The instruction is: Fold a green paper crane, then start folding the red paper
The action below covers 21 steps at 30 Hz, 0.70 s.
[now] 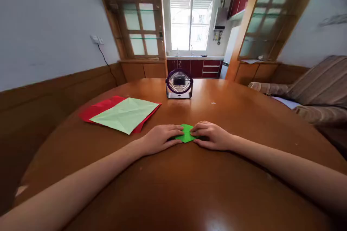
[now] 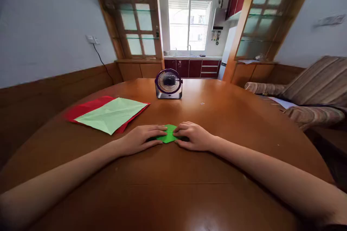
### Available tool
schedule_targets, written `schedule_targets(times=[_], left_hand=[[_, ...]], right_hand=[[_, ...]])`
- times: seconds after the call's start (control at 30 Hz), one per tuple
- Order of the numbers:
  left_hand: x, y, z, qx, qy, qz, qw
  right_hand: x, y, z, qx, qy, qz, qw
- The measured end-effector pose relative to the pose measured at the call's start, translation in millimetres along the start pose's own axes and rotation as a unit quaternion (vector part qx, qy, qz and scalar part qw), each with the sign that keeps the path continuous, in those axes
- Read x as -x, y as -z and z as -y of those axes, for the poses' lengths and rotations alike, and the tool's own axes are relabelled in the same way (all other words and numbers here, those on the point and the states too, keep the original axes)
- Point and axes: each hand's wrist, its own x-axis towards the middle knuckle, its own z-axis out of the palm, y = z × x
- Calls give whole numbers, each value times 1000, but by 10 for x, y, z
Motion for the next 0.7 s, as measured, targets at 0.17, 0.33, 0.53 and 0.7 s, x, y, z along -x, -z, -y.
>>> schedule_targets(times=[0.17, 0.33, 0.53, 0.7], left_hand=[[-36, 32, -88, -18, -22, -18, 999], [-56, 18, -154, -12, 3, -22, 1000], [-45, -40, -129, 36, 71, -32, 996], [-80, -39, -138, 140, 184, -68, 970]], right_hand=[[12, 28, 30, 44, 21, -28, 998], [-42, 41, 57, 83, 58, 2, 995], [-83, -6, 75, 78, 14, 2, 997], [-125, -25, 123, -55, -139, -4, 989]])
